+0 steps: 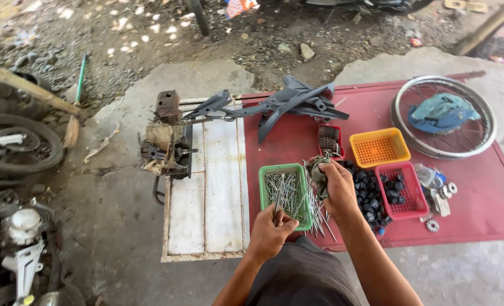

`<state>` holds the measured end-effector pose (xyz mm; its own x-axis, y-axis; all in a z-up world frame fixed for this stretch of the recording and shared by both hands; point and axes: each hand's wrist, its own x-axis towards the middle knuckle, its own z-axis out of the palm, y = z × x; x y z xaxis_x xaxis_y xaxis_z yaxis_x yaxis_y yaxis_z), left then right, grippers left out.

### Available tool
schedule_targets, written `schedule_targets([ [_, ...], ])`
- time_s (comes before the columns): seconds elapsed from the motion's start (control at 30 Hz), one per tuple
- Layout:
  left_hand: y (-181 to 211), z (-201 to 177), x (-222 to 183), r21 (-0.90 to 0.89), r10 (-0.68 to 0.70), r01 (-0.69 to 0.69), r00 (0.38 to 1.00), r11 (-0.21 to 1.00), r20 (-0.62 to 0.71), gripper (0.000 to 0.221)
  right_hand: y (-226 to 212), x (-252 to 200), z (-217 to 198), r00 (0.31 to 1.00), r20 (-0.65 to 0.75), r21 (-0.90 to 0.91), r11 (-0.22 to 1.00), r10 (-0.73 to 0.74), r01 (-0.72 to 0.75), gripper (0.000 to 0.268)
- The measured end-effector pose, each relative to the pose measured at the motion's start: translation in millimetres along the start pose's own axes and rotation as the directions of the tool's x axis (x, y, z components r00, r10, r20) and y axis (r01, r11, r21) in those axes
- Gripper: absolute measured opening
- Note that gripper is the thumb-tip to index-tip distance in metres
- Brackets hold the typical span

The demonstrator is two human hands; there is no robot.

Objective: Sorting and organizing metal wheel spokes into different containers on a workbench.

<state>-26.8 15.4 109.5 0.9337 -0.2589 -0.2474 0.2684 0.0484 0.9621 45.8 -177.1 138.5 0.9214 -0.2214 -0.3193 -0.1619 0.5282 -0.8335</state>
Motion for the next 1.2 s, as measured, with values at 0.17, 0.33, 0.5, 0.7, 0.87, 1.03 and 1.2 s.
schedule_targets([
  [0.17,10.8,2.8,14.8,0.173,0.049,-0.051,0.999,0.984,0.019,0.038,23.8,-25.5,1.9,0.997,0.034,-0.02,0.998,0.065,-0.064,0.021],
  [0.33,4.6,2.4,35.5,0.142,0.175,-0.178,0.984,0.974,0.032,0.039,26.7,-53.7,18.4,0.999,-0.045,-0.281,0.959,0.021,-0.033,0.012],
  [0.5,-19.4,19.4,37.6,0.059,0.143,-0.15,0.984,0.987,0.108,0.038,5.3,-35.0,-10.9,0.999,0.019,-0.422,0.906,0.044,-0.032,0.017],
  [0.7,-7.3,56.0,20.8,0.063,0.007,-0.011,0.998,0.998,0.058,0.044,-34.4,13.6,-62.6,1.0,0.002,-0.054,0.998,-0.015,0.015,0.018],
  [0.87,-4.7,79.1,32.1,0.071,0.066,-0.065,0.998,0.995,-0.009,0.044,-35.1,4.4,-59.6,0.996,0.06,-0.146,0.988,0.069,-0.06,0.02],
  [1.03,-6.5,86.5,47.6,0.211,0.179,-0.164,0.982,0.964,-0.056,0.021,-20.8,-16.4,-60.3,0.97,0.144,-0.426,0.897,0.194,-0.116,0.022],
  [1.2,-3.9,97.3,40.3,0.161,0.105,-0.089,0.99,0.983,-0.092,0.032,-44.2,-9.1,-65.2,0.97,0.091,-0.499,0.853,0.225,-0.151,0.023],
])
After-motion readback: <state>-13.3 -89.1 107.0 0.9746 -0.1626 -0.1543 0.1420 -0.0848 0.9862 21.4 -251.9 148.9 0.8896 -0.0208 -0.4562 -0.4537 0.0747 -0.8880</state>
